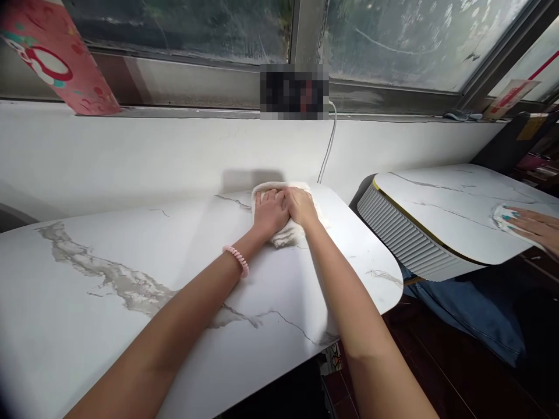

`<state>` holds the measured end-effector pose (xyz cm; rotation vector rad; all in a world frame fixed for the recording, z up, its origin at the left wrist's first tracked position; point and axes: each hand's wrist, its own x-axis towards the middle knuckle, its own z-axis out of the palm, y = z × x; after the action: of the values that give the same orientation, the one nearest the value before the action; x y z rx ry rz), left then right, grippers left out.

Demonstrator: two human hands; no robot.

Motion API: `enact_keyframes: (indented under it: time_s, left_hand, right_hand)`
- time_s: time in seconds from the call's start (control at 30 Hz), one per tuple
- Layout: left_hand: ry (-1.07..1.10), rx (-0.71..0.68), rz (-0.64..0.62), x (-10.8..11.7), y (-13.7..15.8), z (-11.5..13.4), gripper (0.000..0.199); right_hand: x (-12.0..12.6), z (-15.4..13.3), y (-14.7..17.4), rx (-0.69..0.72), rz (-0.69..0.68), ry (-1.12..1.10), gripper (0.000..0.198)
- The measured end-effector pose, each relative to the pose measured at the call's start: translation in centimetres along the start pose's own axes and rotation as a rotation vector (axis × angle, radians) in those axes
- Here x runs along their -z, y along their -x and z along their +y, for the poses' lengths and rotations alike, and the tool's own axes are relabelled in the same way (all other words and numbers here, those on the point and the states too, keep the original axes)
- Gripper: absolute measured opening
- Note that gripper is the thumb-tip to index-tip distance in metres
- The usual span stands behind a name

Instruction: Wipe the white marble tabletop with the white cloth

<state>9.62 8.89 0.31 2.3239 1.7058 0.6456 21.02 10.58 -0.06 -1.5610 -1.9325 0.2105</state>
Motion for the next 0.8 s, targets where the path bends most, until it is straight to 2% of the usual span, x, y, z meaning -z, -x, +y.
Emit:
enact_keyframes:
  time_s: [0.47,0.8]
  left_hand:
    - [0.008,0.037,0.047,-0.6,-4.1,-1.6,0.048]
    - [-0.050,0.024,0.044,-0.8,-4.1,-1.6,0.049]
  right_hand:
    - [-1.6,1.0,-4.5,0.017,0.022,-0.019,0.044]
    - [-1.7,1.3,-4.7,0.047,-0.006,0.046,0.041]
